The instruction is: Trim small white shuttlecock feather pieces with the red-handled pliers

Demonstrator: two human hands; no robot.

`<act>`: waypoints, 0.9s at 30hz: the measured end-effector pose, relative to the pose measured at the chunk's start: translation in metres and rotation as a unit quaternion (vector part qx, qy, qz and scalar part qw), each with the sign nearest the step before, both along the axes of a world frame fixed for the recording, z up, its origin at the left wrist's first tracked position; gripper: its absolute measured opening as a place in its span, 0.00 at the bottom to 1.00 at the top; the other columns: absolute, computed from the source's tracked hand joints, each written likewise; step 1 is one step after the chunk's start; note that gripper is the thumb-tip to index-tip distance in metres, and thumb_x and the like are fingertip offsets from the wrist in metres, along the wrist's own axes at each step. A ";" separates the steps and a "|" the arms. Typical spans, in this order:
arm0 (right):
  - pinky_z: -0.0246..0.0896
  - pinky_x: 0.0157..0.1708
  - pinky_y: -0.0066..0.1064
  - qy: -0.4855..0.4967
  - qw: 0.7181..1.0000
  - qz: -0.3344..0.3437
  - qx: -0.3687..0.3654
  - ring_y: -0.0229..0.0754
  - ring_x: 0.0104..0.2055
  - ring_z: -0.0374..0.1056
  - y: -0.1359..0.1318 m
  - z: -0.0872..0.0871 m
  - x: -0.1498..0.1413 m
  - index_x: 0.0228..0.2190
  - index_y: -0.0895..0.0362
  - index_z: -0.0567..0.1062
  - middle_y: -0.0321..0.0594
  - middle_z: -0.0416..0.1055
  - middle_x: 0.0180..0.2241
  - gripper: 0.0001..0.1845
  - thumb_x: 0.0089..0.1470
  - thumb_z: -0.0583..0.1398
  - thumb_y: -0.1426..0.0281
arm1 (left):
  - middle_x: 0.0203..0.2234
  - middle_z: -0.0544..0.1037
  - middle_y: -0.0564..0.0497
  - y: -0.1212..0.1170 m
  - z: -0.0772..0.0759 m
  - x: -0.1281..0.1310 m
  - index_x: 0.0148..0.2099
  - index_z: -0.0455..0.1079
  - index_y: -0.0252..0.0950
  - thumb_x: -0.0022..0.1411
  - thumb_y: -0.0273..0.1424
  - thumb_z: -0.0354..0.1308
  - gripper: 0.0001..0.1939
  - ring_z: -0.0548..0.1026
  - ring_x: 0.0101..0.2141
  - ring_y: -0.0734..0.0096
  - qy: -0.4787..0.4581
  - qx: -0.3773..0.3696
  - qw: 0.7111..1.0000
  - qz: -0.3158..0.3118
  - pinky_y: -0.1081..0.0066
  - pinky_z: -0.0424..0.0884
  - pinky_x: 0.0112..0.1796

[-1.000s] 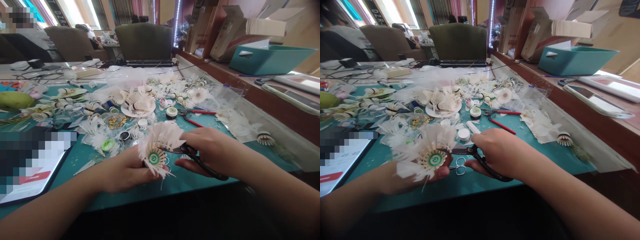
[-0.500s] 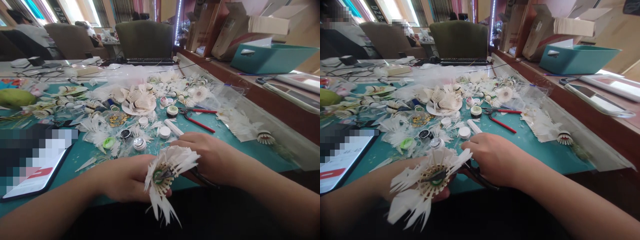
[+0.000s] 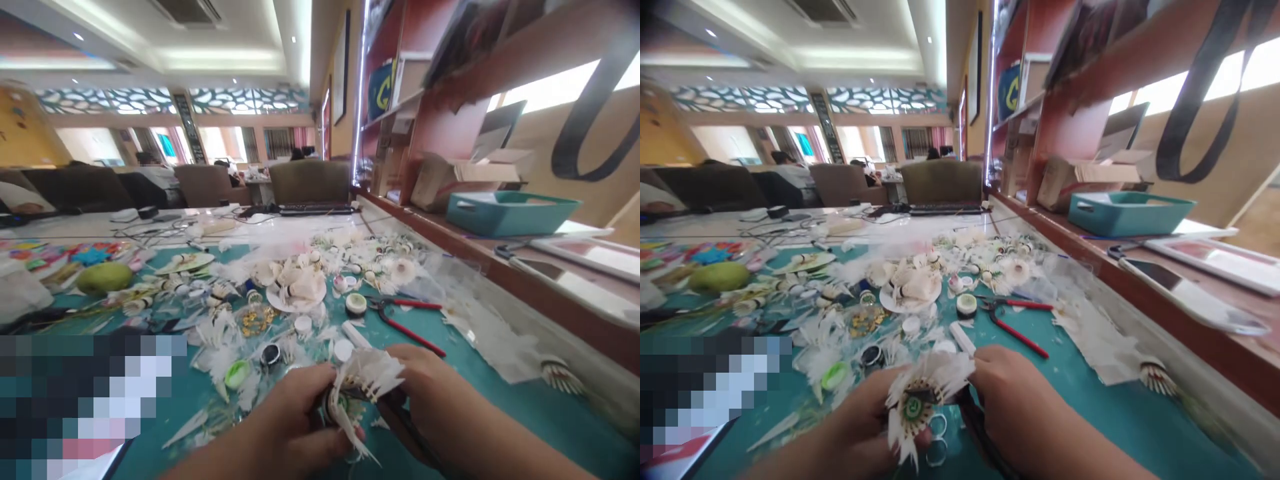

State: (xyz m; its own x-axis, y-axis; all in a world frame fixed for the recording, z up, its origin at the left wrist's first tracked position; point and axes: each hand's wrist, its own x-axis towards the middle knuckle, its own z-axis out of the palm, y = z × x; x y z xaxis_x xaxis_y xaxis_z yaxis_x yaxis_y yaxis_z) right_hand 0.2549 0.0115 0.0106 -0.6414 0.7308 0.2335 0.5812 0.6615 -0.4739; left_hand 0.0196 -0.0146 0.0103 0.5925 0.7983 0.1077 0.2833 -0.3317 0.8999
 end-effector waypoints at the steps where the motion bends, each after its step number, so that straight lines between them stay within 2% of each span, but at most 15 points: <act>1: 0.59 0.28 0.30 0.014 1.000 -0.010 -0.004 0.40 0.29 0.68 0.001 -0.001 -0.001 0.28 0.55 0.77 0.38 0.76 0.29 0.12 0.47 0.58 0.82 | 0.34 0.78 0.49 0.002 -0.006 -0.001 0.47 0.75 0.35 0.66 0.44 0.62 0.17 0.71 0.33 0.68 0.001 0.037 0.999 0.016 0.72 0.67 0.34; 4: 0.61 0.31 0.31 0.034 0.999 -0.016 -0.005 0.41 0.30 0.69 0.000 -0.002 -0.004 0.30 0.53 0.75 0.38 0.76 0.31 0.07 0.53 0.60 0.77 | 0.37 0.81 0.47 0.006 -0.023 -0.004 0.51 0.75 0.38 0.68 0.45 0.60 0.18 0.76 0.35 0.64 0.007 0.149 0.988 0.040 0.71 0.69 0.35; 6: 0.62 0.32 0.32 0.036 0.999 -0.005 0.008 0.42 0.31 0.69 -0.002 -0.002 -0.007 0.32 0.53 0.75 0.39 0.76 0.32 0.06 0.55 0.59 0.75 | 0.40 0.81 0.46 0.008 -0.034 -0.006 0.53 0.74 0.40 0.69 0.47 0.58 0.19 0.78 0.38 0.61 0.019 0.197 0.979 0.058 0.69 0.71 0.38; 8: 0.62 0.32 0.32 0.041 0.999 0.004 0.012 0.42 0.31 0.69 -0.003 -0.002 -0.009 0.33 0.52 0.74 0.39 0.76 0.32 0.05 0.56 0.59 0.74 | 0.43 0.81 0.44 0.009 -0.042 -0.006 0.54 0.73 0.40 0.69 0.50 0.57 0.21 0.79 0.41 0.58 0.024 0.210 0.975 0.071 0.68 0.73 0.42; 12: 0.61 0.33 0.30 0.047 0.998 0.023 0.029 0.41 0.30 0.69 -0.004 -0.003 -0.009 0.31 0.52 0.73 0.38 0.74 0.30 0.06 0.58 0.58 0.74 | 0.40 0.81 0.42 0.014 -0.050 -0.004 0.49 0.74 0.38 0.70 0.55 0.53 0.25 0.80 0.39 0.58 0.030 0.216 0.974 0.060 0.67 0.75 0.40; 14: 0.60 0.32 0.30 0.026 0.998 0.011 0.057 0.40 0.30 0.68 -0.003 -0.006 -0.007 0.31 0.53 0.73 0.39 0.75 0.31 0.06 0.60 0.58 0.72 | 0.41 0.82 0.43 0.017 -0.051 -0.002 0.49 0.74 0.39 0.70 0.54 0.52 0.25 0.80 0.40 0.58 0.039 0.212 0.975 0.042 0.68 0.76 0.41; 17: 0.62 0.32 0.31 -0.002 0.996 0.004 0.091 0.42 0.32 0.70 -0.002 -0.010 -0.004 0.34 0.53 0.75 0.41 0.76 0.33 0.06 0.61 0.57 0.70 | 0.44 0.82 0.43 0.020 -0.050 0.001 0.50 0.74 0.39 0.70 0.45 0.56 0.16 0.79 0.44 0.58 0.069 0.197 0.978 0.026 0.68 0.76 0.46; 19: 0.63 0.33 0.32 -0.008 0.994 0.012 0.107 0.44 0.34 0.70 -0.002 -0.012 -0.004 0.34 0.54 0.76 0.42 0.76 0.35 0.05 0.58 0.59 0.72 | 0.43 0.82 0.44 0.019 -0.049 0.002 0.47 0.74 0.40 0.64 0.36 0.61 0.10 0.79 0.43 0.59 0.096 0.186 0.978 0.020 0.69 0.76 0.46; 21: 0.65 0.33 0.33 -0.005 0.994 0.016 0.108 0.45 0.35 0.71 -0.002 -0.014 -0.004 0.34 0.54 0.75 0.43 0.76 0.35 0.05 0.54 0.61 0.73 | 0.43 0.82 0.45 0.017 -0.045 0.002 0.44 0.73 0.40 0.60 0.30 0.63 0.09 0.79 0.41 0.61 0.120 0.173 0.977 0.016 0.69 0.77 0.46; 24: 0.66 0.31 0.32 0.015 0.993 0.023 0.111 0.45 0.35 0.71 -0.001 -0.016 -0.004 0.34 0.53 0.75 0.40 0.75 0.34 0.07 0.52 0.61 0.75 | 0.43 0.82 0.45 0.012 -0.035 0.001 0.45 0.73 0.39 0.61 0.30 0.62 0.09 0.79 0.40 0.61 0.150 0.154 0.976 0.016 0.68 0.76 0.47; 27: 0.63 0.28 0.32 0.017 0.987 0.035 0.157 0.43 0.30 0.69 0.001 -0.017 -0.002 0.31 0.53 0.73 0.38 0.73 0.30 0.07 0.50 0.61 0.77 | 0.45 0.83 0.46 0.012 -0.027 0.001 0.47 0.74 0.40 0.61 0.31 0.63 0.11 0.79 0.42 0.60 0.171 0.137 0.976 0.006 0.67 0.76 0.48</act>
